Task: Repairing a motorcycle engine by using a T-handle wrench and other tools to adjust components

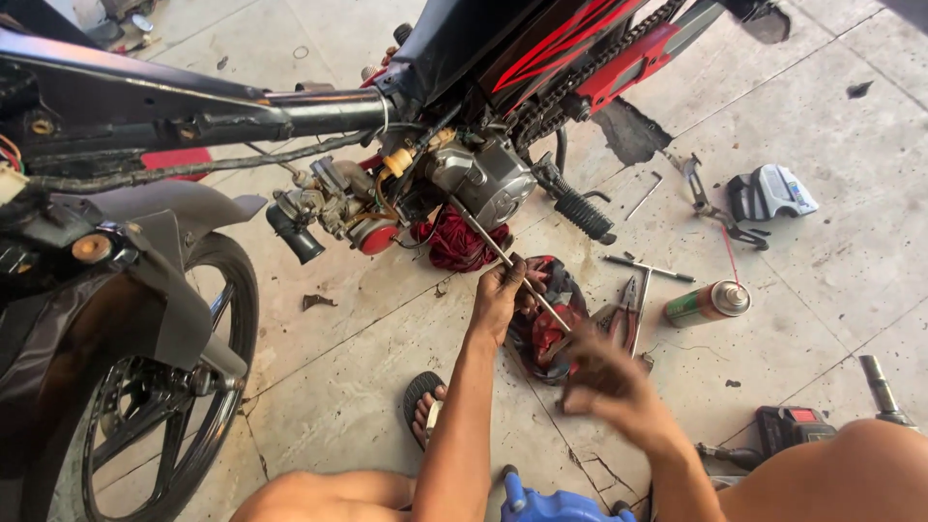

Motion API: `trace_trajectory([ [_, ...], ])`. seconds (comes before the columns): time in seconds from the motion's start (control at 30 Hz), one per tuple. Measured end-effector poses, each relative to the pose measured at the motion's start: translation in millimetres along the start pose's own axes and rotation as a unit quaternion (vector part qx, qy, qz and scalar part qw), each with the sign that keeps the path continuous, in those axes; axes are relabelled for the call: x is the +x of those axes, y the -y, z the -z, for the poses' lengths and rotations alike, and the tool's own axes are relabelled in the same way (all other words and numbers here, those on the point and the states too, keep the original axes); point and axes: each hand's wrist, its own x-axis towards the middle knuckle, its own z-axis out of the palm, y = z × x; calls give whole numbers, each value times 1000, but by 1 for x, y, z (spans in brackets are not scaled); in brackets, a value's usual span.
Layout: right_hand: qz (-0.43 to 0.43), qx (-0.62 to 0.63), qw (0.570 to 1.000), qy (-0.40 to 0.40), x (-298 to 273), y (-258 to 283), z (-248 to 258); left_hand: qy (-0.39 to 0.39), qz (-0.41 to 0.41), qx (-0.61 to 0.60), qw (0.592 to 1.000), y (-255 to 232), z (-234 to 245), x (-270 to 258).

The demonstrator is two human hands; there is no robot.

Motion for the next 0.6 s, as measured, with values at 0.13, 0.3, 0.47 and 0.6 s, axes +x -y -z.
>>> trace_trajectory([
  [0.13, -21, -215, 973, -76, 11, -17, 1, 29, -36, -8, 999, -4, 3, 4],
  [0.3, 84, 129, 988, -31, 9, 2, 10, -2, 5, -6, 1000, -13, 2, -5],
  [0.47, -30, 21, 996, 84, 2, -9, -6, 22, -22, -27, 999, -8, 11, 6],
  [0.6, 9, -116, 989, -91, 14, 24, -3, 4, -20, -31, 999, -10, 10, 6],
])
